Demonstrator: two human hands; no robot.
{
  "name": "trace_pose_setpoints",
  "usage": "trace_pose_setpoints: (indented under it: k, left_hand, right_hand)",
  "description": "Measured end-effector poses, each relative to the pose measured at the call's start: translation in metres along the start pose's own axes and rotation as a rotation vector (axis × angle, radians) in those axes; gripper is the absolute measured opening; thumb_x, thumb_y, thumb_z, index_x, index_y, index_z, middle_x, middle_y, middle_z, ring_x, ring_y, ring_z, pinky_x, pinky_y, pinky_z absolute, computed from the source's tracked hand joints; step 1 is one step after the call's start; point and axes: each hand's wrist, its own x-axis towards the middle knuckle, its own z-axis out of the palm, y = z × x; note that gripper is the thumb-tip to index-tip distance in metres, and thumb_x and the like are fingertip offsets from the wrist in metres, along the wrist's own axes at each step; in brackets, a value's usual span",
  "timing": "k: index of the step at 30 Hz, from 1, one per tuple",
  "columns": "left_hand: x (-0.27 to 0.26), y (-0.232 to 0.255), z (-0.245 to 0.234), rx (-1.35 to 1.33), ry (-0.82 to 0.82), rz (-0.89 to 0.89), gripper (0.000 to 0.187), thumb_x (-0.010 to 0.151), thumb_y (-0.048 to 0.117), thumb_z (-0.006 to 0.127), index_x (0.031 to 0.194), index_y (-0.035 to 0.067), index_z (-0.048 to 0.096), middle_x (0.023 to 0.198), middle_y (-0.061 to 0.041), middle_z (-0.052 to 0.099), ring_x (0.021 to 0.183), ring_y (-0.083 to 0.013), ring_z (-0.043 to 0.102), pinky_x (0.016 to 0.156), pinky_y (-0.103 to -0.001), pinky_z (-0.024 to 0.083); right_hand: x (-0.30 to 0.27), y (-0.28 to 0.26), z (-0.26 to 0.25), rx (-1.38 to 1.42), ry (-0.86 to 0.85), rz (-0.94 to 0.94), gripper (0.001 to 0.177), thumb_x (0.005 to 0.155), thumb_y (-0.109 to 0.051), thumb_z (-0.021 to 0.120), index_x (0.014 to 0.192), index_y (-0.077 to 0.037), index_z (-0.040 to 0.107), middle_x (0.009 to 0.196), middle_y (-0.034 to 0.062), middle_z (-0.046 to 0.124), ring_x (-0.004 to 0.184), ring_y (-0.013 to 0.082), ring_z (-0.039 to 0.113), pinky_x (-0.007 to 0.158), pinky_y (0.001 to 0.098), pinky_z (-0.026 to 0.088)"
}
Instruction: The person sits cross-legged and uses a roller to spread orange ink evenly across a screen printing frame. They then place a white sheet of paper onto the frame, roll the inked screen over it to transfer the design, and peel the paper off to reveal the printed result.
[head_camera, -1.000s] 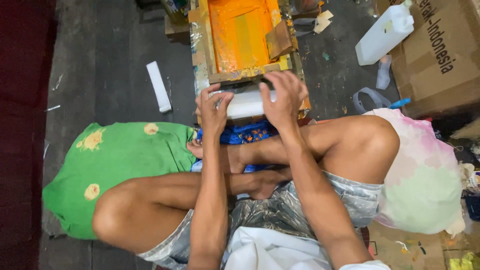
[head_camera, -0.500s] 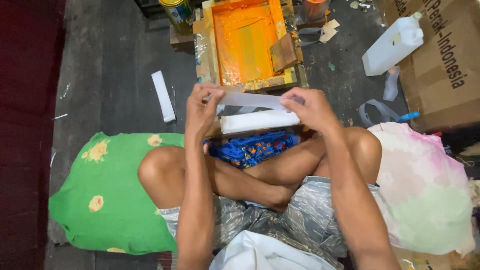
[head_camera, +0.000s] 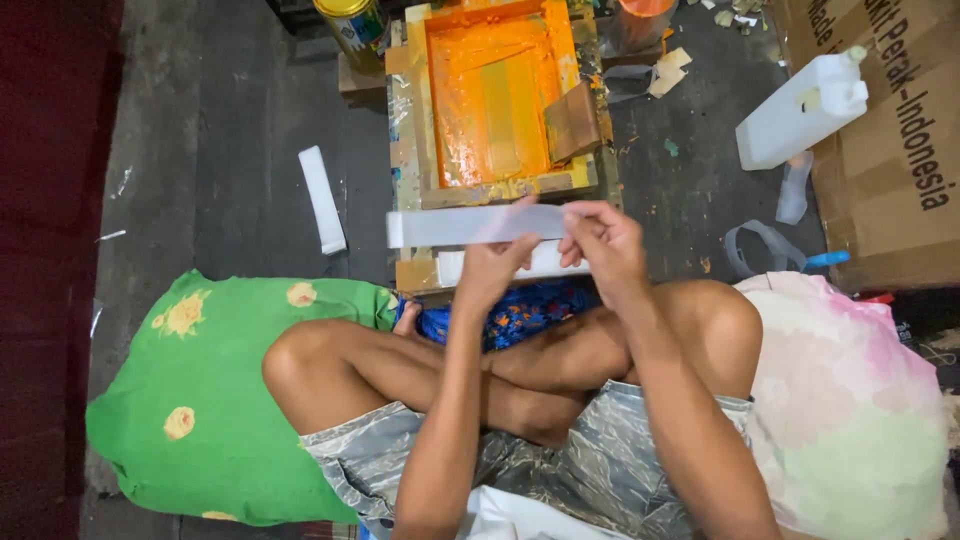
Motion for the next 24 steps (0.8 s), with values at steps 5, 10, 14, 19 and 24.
trace_pose_setpoints:
  k: [5,10,14,19,24]
  left_hand:
    - [0.013,-0.017,0.009,0.036,-0.079,0.101,0.035,0.103,0.029,0.064,0.131,0.009,0.070,0.054,-0.001,0.057,0.053,-0.0088,0.056,0.056,-0.025,0.048]
    - [0.004,-0.004,-0.044,0.078,0.083,0.049,0.037,0.106,0.029,0.055,0.131,0.006,0.070,0.053,0.003,0.046,0.051,-0.0086,0.048,0.055,-0.025,0.043]
    - [-0.001,-0.006,-0.068,0.062,0.177,0.059,0.032,0.108,0.023,0.052,0.128,0.007,0.072,0.049,0.001,0.045,0.049,-0.0070,0.044,0.052,-0.023,0.039]
    - [0.002,-0.022,-0.051,-0.010,0.164,0.106,0.033,0.109,0.024,0.051,0.129,0.006,0.071,0.049,0.001,0.047,0.050,-0.0064,0.045,0.052,-0.021,0.038]
    - [0.004,-0.044,-0.030,-0.056,0.076,0.116,0.031,0.107,0.024,0.055,0.128,0.008,0.072,0.047,-0.002,0.052,0.048,-0.0084,0.049,0.050,-0.021,0.040]
  right_hand:
    - [-0.005,-0.004,0.005,-0.086,-0.027,0.013,0.021,0.099,-0.014,0.070,0.115,-0.001,0.070,0.065,0.0160,0.069,0.050,0.0171,0.069,0.045,0.0236,0.055]
    - [0.007,-0.011,-0.020,-0.135,0.011,0.004,0.021,0.101,-0.014,0.068,0.118,-0.001,0.069,0.064,0.0131,0.066,0.049,0.0145,0.065,0.046,0.0226,0.052]
    - [0.010,-0.016,-0.026,-0.111,0.035,0.002,0.019,0.102,-0.013,0.067,0.117,0.000,0.068,0.064,0.0124,0.065,0.048,0.0145,0.063,0.047,0.0232,0.052]
    - [0.007,0.016,0.010,0.066,0.046,0.083,0.017,0.096,-0.014,0.069,0.111,-0.005,0.066,0.063,0.0083,0.065,0.050,0.0140,0.065,0.048,0.0237,0.053]
    - [-0.005,-0.001,0.066,0.095,-0.123,0.167,0.035,0.091,-0.012,0.073,0.123,-0.001,0.064,0.067,0.0104,0.069,0.055,0.0148,0.069,0.051,0.0263,0.057]
